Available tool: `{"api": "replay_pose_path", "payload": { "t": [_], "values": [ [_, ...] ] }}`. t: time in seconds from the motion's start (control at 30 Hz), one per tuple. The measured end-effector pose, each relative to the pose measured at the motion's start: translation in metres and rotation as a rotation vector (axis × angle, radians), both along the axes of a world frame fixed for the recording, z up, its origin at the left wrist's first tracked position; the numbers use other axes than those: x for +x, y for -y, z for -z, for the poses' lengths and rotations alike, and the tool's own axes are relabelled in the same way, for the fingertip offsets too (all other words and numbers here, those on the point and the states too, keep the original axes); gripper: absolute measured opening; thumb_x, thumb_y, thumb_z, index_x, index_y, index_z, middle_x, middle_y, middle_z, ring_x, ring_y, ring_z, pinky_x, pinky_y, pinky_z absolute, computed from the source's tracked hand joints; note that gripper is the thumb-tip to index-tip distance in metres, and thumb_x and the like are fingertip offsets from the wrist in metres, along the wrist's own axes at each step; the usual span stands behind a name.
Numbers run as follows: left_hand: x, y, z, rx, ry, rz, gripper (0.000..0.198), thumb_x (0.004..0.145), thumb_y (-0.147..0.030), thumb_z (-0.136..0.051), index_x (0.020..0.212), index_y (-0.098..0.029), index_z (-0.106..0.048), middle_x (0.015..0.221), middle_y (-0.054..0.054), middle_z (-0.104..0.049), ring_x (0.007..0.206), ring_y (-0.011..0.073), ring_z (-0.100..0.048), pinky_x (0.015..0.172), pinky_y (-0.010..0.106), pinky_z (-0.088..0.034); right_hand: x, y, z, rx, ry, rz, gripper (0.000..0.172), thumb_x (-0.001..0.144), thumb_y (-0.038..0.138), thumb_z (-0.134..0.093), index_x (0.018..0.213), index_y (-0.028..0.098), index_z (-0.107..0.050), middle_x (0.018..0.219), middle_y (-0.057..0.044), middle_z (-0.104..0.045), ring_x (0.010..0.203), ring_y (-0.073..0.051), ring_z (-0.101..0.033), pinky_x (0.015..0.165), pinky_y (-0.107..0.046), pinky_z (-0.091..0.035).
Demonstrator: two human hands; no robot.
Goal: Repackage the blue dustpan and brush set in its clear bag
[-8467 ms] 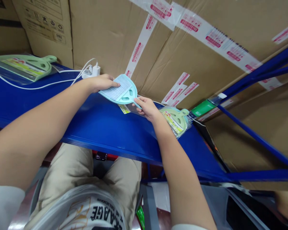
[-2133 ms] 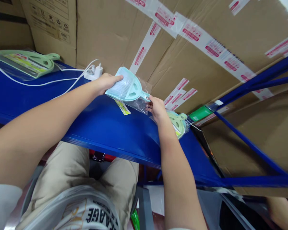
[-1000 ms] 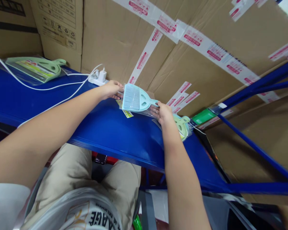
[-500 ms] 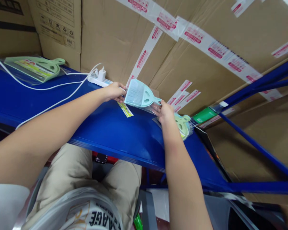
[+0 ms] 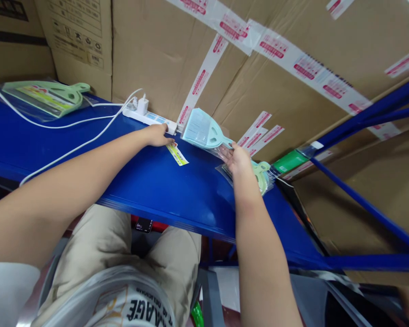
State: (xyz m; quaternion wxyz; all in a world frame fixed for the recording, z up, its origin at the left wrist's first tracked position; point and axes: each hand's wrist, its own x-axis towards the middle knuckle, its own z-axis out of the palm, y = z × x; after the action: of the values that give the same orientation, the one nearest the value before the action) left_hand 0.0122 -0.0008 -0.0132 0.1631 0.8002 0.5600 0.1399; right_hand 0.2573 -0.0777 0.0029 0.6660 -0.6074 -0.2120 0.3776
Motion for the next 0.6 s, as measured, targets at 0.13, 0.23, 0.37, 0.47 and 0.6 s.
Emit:
{"api": "replay_pose_path", "payload": {
  "t": [0.13, 0.23, 0.37, 0.47, 0.6],
  "values": [
    [0.007, 0.006, 0.004, 0.013, -0.108, 0.055, 0.079, 0.080, -0.057, -0.070, 0.144, -0.015, -0.052, 0.142, 0.021, -0.065, 0.138, 0.0401, -0.055, 0.111, 0.045, -0.044, 0.006, -0.006, 0.007, 0.012, 0.021, 0.001, 0.016, 0.105, 0.020, -0.043, 0.107, 0.022, -0.059, 0.065, 0.004, -0.070, 0.061, -0.015, -0.073, 0.074, -0.032, -0.066],
    [0.010, 0.006, 0.007, 0.004, -0.074, 0.103, 0.079, 0.077, -0.053, -0.073, 0.144, -0.019, -0.051, 0.136, 0.018, -0.069, 0.131, 0.0372, -0.060, 0.108, 0.044, -0.046, 0.008, -0.009, 0.011, 0.024, 0.012, -0.019, 0.016, 0.105, 0.021, -0.043, 0.105, 0.021, -0.059, 0.067, 0.002, -0.072, 0.063, -0.015, -0.074, 0.073, -0.033, -0.066],
    [0.009, 0.002, 0.011, -0.037, 0.026, 0.184, 0.080, 0.072, -0.045, -0.076, 0.143, -0.019, -0.052, 0.129, 0.014, -0.072, 0.120, 0.0329, -0.068, 0.099, 0.037, -0.050, 0.005, -0.008, 0.010, 0.036, -0.010, -0.016, 0.014, 0.105, 0.018, -0.043, 0.102, 0.022, -0.057, 0.065, 0.003, -0.070, 0.059, -0.014, -0.072, 0.069, -0.030, -0.065],
    [0.009, 0.002, 0.013, -0.058, 0.079, 0.236, 0.078, 0.070, -0.038, -0.075, 0.142, -0.018, -0.053, 0.129, 0.014, -0.072, 0.115, 0.0319, -0.070, 0.095, 0.036, -0.052, 0.001, -0.004, 0.006, 0.025, -0.012, -0.012, 0.016, 0.105, 0.017, -0.044, 0.096, 0.022, -0.055, 0.063, 0.004, -0.068, 0.056, -0.014, -0.070, 0.067, -0.029, -0.064],
    [0.008, 0.001, 0.013, -0.067, 0.103, 0.278, 0.074, 0.068, -0.035, -0.074, 0.137, -0.016, -0.056, 0.130, 0.014, -0.072, 0.116, 0.0309, -0.069, 0.095, 0.035, -0.051, -0.003, 0.000, 0.002, 0.014, -0.007, 0.002, 0.017, 0.104, 0.016, -0.045, 0.092, 0.022, -0.054, 0.060, 0.005, -0.066, 0.056, -0.014, -0.070, 0.066, -0.028, -0.064]
  ]
}}
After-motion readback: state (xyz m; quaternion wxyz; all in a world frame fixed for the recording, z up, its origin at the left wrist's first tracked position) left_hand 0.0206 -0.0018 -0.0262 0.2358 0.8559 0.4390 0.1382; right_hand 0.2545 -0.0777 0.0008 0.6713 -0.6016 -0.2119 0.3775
